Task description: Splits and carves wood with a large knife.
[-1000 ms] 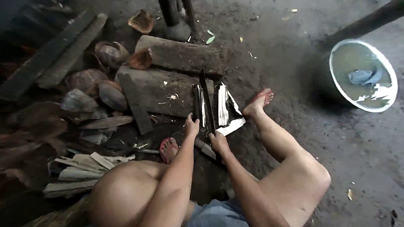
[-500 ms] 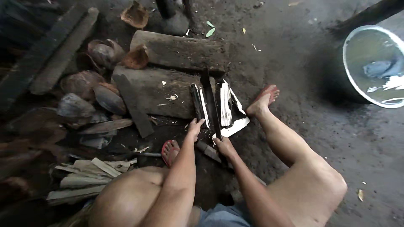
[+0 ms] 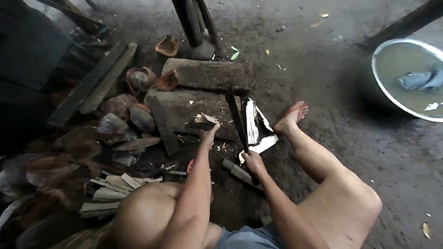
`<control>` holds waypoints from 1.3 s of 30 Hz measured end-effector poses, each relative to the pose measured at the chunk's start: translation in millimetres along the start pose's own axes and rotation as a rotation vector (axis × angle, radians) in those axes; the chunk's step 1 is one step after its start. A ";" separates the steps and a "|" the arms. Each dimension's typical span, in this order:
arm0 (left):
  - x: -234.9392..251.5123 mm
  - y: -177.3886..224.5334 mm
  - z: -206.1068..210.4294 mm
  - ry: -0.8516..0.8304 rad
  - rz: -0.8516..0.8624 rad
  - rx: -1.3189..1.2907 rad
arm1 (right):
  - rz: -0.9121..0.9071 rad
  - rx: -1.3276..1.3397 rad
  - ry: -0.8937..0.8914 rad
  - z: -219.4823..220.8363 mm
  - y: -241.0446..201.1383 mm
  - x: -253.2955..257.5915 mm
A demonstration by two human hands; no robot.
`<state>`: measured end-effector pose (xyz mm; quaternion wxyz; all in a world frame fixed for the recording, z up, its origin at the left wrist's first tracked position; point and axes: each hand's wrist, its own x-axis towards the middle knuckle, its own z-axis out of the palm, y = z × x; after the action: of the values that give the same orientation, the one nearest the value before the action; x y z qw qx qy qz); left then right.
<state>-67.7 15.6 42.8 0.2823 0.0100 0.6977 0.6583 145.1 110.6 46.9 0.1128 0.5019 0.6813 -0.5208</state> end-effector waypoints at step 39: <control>27.0 29.8 24.8 -0.276 0.002 0.491 | -0.593 -0.423 0.318 -18.2 -63.7 -44.0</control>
<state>-91.0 52.6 60.8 0.3630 0.1683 0.7914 0.4622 121.5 103.6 122.6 -0.0482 0.3235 0.8979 -0.2947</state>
